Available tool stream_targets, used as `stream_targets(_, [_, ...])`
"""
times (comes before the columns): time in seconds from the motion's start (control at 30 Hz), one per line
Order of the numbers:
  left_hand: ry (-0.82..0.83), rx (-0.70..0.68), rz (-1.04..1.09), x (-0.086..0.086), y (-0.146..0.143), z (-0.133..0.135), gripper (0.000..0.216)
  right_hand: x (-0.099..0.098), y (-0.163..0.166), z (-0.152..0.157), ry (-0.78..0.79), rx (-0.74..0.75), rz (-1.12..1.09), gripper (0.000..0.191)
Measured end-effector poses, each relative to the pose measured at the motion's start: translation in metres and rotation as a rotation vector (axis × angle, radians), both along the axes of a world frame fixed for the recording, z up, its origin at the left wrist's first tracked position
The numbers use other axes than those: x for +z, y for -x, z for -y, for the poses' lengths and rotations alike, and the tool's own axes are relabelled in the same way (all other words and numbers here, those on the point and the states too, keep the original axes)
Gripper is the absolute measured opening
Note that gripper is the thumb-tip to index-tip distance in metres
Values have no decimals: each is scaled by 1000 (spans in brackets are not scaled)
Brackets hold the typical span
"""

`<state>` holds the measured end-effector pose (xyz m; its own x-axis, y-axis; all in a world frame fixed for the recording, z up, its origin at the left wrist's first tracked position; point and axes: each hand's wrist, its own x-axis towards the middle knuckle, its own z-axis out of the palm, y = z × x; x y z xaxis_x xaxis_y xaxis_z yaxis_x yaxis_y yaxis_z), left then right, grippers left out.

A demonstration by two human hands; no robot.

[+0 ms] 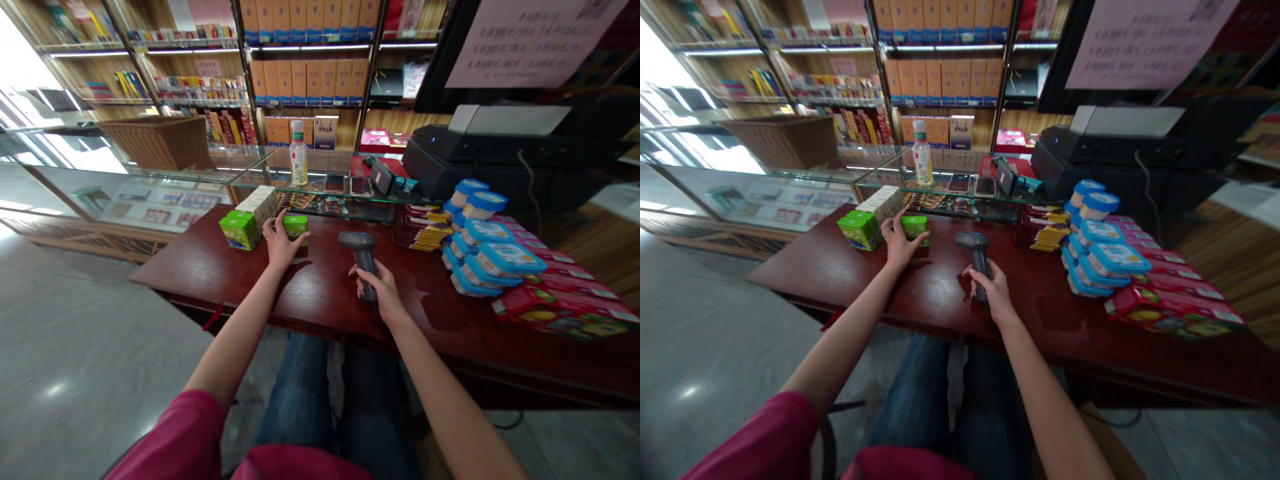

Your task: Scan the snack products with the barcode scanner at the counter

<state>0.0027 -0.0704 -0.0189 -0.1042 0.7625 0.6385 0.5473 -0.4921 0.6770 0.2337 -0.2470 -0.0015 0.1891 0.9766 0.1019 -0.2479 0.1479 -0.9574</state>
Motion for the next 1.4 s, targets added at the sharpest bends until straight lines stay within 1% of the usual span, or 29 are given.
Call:
stream_targets(0.03, [-3,17,1,0,-8,2,98,0,0,0,2,9,4,34])
stream_targets(0.07, [-7,27,9,0,-15,4,102,1,0,0,6,15,9,34])
stream_targets(0.17, [-29,22,42,1,-28,6,99,2,1,0,9,1,14,35])
stream_targets(0.27, [-57,-23,39,2,-22,10,94,2,2,-1,17,-13,15,38])
stream_targets(0.4, [-77,-75,2,2,5,27,92,1,3,-1,17,-8,31,40])
stream_targets(0.47, [-75,-56,-5,3,21,41,90,1,3,-1,9,-8,36,39])
stream_targets(0.63, [-132,83,-22,8,70,76,81,4,4,1,23,17,63,40])
stream_targets(0.73, [-165,192,-24,8,102,85,82,6,4,3,26,12,78,40])
stream_targets(0.83, [-141,265,4,5,130,77,86,6,5,5,26,3,75,41])
stream_targets(0.9, [-106,261,23,4,143,65,91,6,6,5,26,-8,72,39])
stream_targets(0.97, [-71,228,33,4,150,51,93,6,5,5,21,-13,65,38])
stream_targets(1.03, [-47,187,38,5,152,41,92,5,4,5,14,-15,57,38])
stream_targets(1.13, [-38,145,40,6,151,33,90,4,2,4,14,-11,57,38])
stream_targets(1.27, [-53,161,28,3,151,31,90,1,1,2,1,-16,65,38])
stream_targets(1.33, [-47,166,23,3,154,32,92,0,1,2,-23,-68,54,37])
stream_targets(1.4, [-42,158,7,6,155,36,98,0,-2,3,-54,-147,37,35])
